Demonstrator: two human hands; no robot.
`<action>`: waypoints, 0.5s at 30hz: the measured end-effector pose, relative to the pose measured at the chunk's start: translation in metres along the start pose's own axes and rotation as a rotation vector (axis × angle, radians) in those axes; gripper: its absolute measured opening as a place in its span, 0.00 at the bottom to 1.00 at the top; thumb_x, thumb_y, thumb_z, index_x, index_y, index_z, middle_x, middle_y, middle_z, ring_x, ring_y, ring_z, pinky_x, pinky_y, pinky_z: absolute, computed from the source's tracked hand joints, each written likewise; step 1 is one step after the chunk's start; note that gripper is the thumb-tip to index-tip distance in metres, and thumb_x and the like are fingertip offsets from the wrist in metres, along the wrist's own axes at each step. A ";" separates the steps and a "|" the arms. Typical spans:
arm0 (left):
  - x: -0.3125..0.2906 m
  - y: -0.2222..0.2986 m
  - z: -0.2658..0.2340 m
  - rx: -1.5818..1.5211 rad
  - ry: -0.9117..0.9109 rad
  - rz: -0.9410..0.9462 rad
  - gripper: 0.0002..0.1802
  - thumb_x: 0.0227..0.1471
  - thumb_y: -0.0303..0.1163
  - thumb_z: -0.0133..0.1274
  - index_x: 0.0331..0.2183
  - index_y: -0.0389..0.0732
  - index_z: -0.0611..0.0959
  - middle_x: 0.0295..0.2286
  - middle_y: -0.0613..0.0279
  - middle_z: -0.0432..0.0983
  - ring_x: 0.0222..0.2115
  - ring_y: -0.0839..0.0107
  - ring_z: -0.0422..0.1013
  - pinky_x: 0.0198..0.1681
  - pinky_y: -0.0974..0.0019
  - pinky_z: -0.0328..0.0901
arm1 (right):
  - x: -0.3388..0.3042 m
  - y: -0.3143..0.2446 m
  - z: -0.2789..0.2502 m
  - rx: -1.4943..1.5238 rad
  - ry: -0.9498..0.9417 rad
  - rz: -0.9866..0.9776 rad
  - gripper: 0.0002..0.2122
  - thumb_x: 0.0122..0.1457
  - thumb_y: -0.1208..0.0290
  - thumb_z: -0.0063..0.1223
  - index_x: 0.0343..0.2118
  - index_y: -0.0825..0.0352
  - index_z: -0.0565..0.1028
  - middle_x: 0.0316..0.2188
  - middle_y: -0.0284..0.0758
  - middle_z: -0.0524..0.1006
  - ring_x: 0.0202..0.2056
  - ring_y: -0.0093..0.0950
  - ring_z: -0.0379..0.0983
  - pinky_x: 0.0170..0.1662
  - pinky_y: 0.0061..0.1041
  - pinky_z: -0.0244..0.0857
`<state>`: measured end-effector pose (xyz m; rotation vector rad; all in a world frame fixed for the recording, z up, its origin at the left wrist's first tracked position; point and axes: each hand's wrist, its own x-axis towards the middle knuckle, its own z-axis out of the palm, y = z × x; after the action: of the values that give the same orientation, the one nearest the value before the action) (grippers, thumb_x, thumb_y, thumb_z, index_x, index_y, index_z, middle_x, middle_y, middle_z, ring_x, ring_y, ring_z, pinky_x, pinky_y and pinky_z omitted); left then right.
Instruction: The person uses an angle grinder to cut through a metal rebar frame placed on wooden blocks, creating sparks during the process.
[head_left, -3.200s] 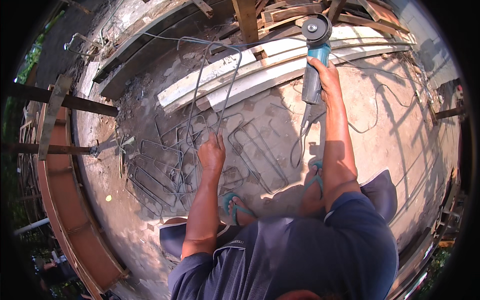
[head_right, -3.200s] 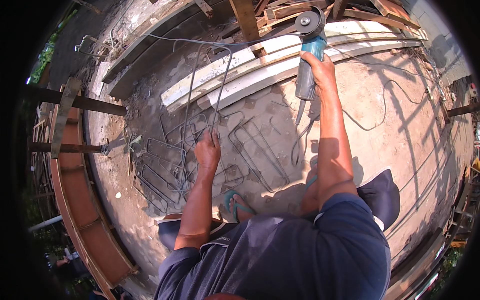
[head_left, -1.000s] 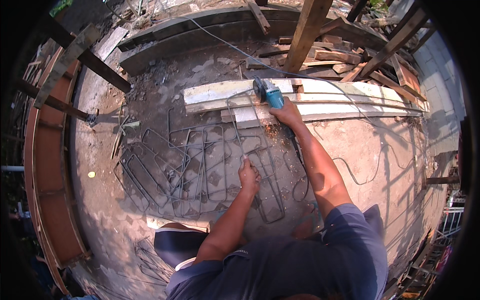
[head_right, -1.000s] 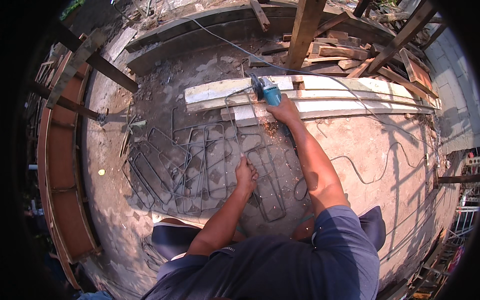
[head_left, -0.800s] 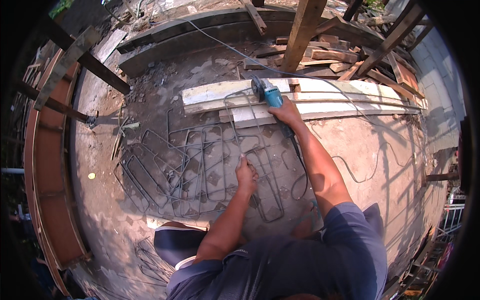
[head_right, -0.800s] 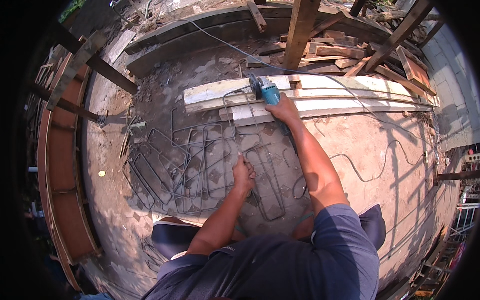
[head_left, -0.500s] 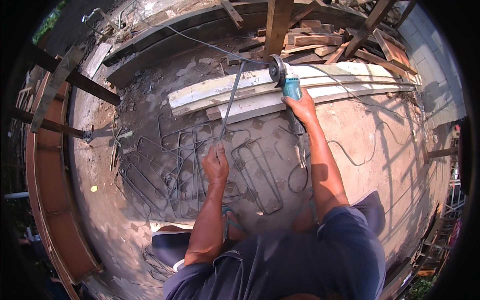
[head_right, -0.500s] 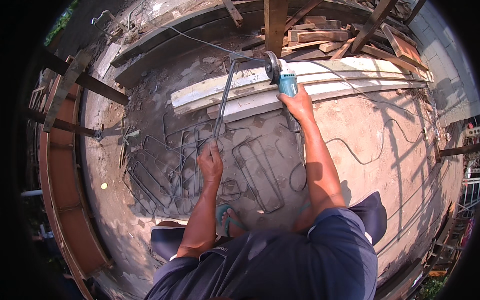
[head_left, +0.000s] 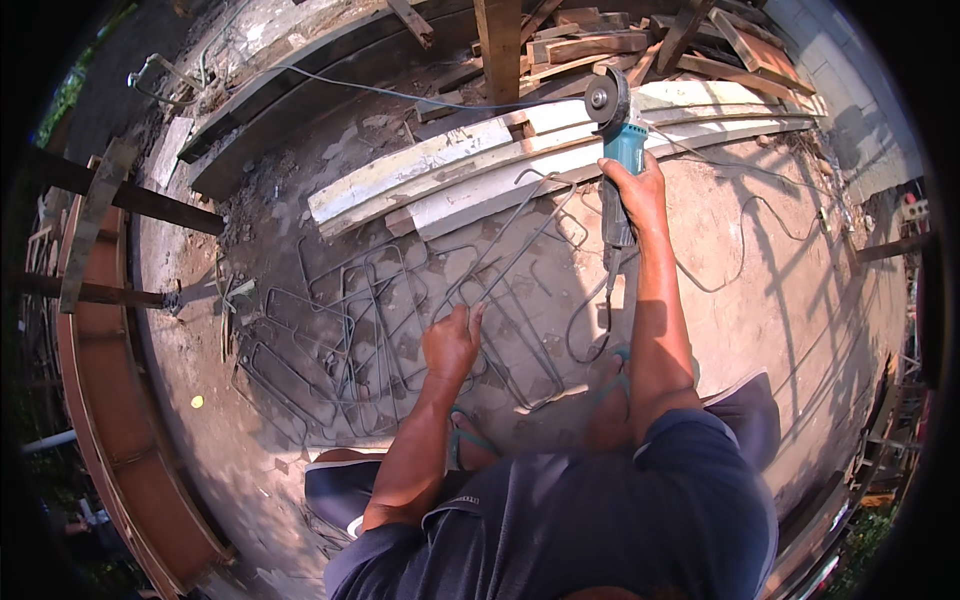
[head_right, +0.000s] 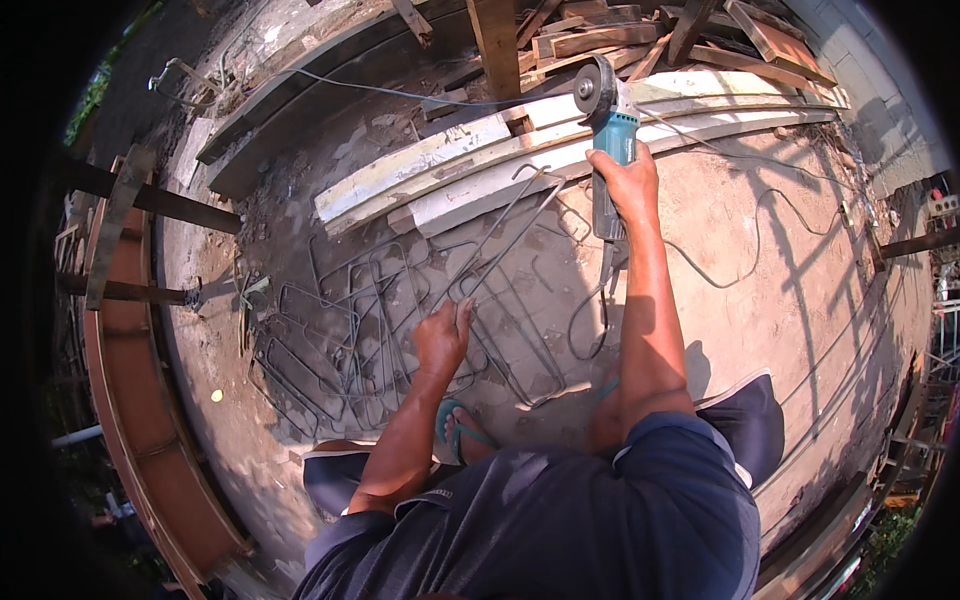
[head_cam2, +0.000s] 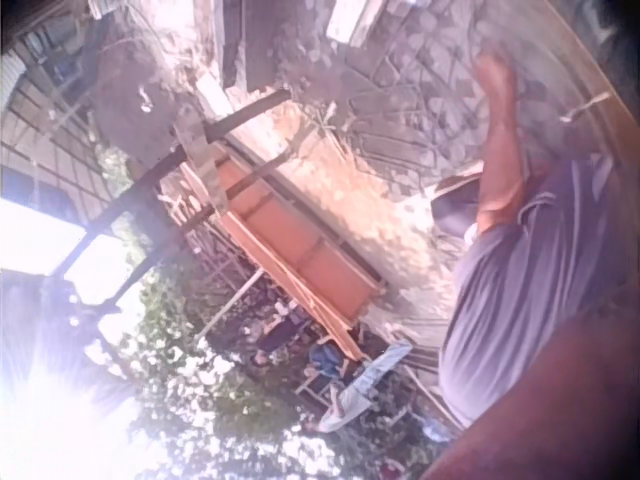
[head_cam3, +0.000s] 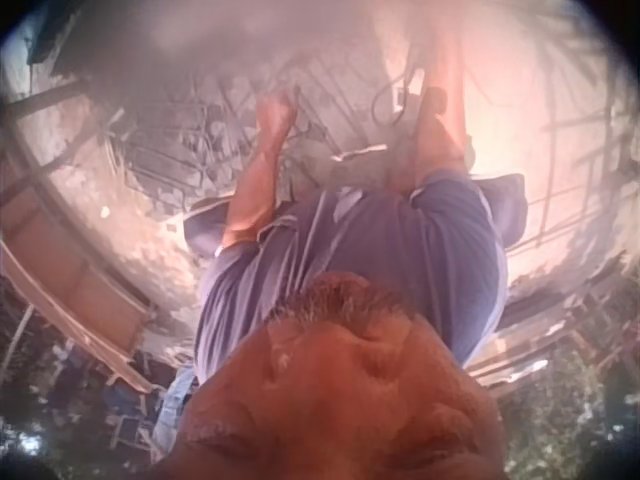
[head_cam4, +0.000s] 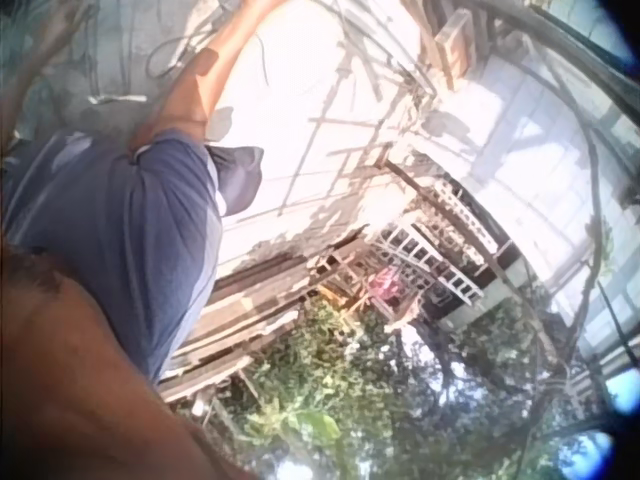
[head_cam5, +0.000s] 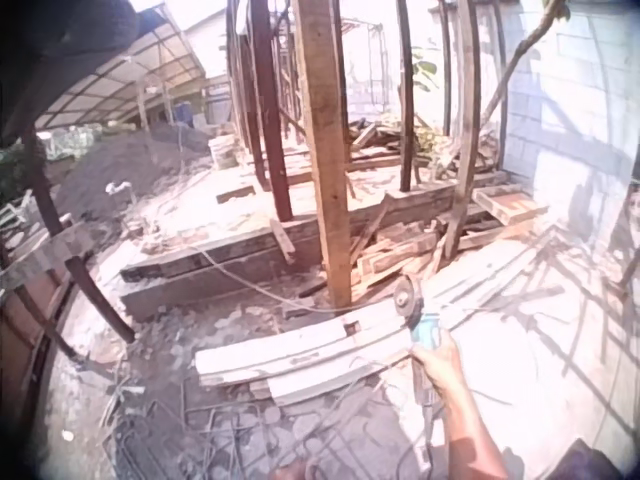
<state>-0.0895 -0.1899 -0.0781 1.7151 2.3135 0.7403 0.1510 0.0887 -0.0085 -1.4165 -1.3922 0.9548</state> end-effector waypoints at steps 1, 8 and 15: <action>0.000 -0.001 -0.003 0.018 0.045 0.045 0.23 0.62 0.48 0.54 0.24 0.39 0.76 0.19 0.46 0.77 0.20 0.44 0.75 0.23 0.46 0.67 | -0.001 -0.002 0.004 0.031 -0.003 -0.015 0.23 0.47 0.60 0.70 0.40 0.73 0.76 0.30 0.39 0.80 0.29 0.28 0.77 0.35 0.29 0.70; -0.034 -0.027 0.029 -0.077 -0.178 -0.153 0.24 0.64 0.46 0.52 0.26 0.34 0.79 0.19 0.44 0.75 0.24 0.43 0.75 0.27 0.51 0.68 | -0.007 -0.036 0.004 0.166 -0.019 -0.020 0.21 0.50 0.63 0.70 0.42 0.72 0.76 0.30 0.37 0.80 0.27 0.24 0.76 0.31 0.25 0.70; 0.009 0.000 -0.019 -0.442 -0.010 -0.234 0.24 0.67 0.42 0.49 0.26 0.32 0.78 0.17 0.41 0.70 0.21 0.40 0.72 0.24 0.48 0.62 | -0.008 -0.049 -0.007 0.154 0.022 -0.042 0.22 0.51 0.62 0.69 0.43 0.72 0.77 0.32 0.36 0.80 0.29 0.24 0.76 0.33 0.24 0.70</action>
<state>-0.1004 -0.1870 -0.0601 1.2316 2.0886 1.0885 0.1425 0.0784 0.0403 -1.2753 -1.2989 0.9949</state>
